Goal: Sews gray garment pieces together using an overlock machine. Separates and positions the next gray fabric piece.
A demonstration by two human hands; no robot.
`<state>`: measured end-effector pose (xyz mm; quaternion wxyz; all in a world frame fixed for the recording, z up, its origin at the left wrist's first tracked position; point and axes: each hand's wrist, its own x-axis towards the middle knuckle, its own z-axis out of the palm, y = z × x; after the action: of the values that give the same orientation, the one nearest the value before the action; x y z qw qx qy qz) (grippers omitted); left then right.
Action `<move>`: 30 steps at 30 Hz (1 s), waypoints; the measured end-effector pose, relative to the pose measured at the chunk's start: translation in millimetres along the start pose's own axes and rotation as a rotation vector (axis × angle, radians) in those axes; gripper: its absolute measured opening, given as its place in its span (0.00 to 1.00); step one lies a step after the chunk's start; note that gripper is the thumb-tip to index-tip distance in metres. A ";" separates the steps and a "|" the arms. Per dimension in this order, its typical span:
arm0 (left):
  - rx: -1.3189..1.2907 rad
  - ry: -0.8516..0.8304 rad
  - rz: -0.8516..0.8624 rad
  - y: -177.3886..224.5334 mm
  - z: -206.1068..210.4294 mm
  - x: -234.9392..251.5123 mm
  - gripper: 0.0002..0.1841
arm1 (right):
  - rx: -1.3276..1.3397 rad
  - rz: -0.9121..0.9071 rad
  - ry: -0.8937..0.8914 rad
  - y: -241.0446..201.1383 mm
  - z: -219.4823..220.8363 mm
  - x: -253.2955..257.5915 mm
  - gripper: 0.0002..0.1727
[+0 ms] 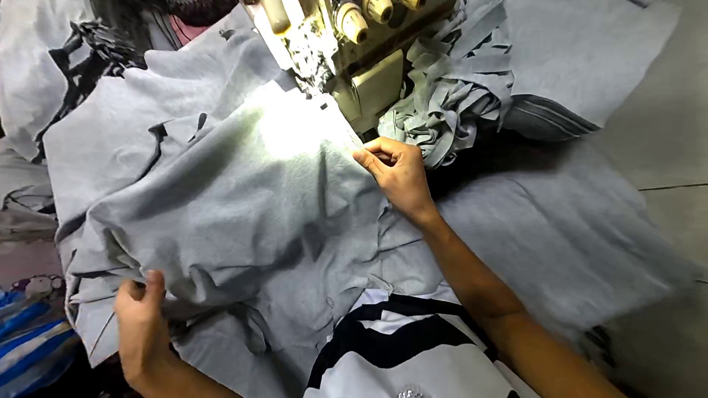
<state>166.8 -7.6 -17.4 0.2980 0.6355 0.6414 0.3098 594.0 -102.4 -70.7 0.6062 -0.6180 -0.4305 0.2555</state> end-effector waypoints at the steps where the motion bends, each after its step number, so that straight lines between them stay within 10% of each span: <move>1: 0.008 -0.022 0.009 -2.2 3.1 -13.6 0.40 | -0.016 0.015 -0.013 -2.3 -3.3 -4.8 0.08; 8: -0.017 0.093 0.001 0.2 21.1 -60.2 0.29 | -0.131 0.086 -0.030 -1.0 -8.0 -33.4 0.19; 13: -0.056 0.019 -0.046 7.9 20.8 -59.9 0.42 | -0.076 0.096 0.032 4.0 -5.4 -41.9 0.10; 17: -0.339 0.179 -0.122 -0.2 8.4 -42.1 0.11 | 0.004 0.093 0.023 4.1 -12.6 -41.3 0.05; 21: -0.552 0.305 -0.168 -11.8 7.4 -29.3 0.15 | 0.068 0.106 0.015 8.9 -15.4 -44.1 0.05; 26: -0.487 -0.005 -0.133 -10.0 4.3 -41.6 0.21 | 0.068 0.124 0.021 15.9 -11.9 -41.4 0.06; 30: -0.460 0.161 -0.078 2.4 8.9 -31.8 0.18 | 0.052 0.106 0.026 19.5 -6.7 -35.3 0.06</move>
<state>175.7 -39.2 -21.5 0.3946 0.4990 0.5997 0.4854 586.3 -133.6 -96.0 0.6133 -0.6272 -0.3825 0.2900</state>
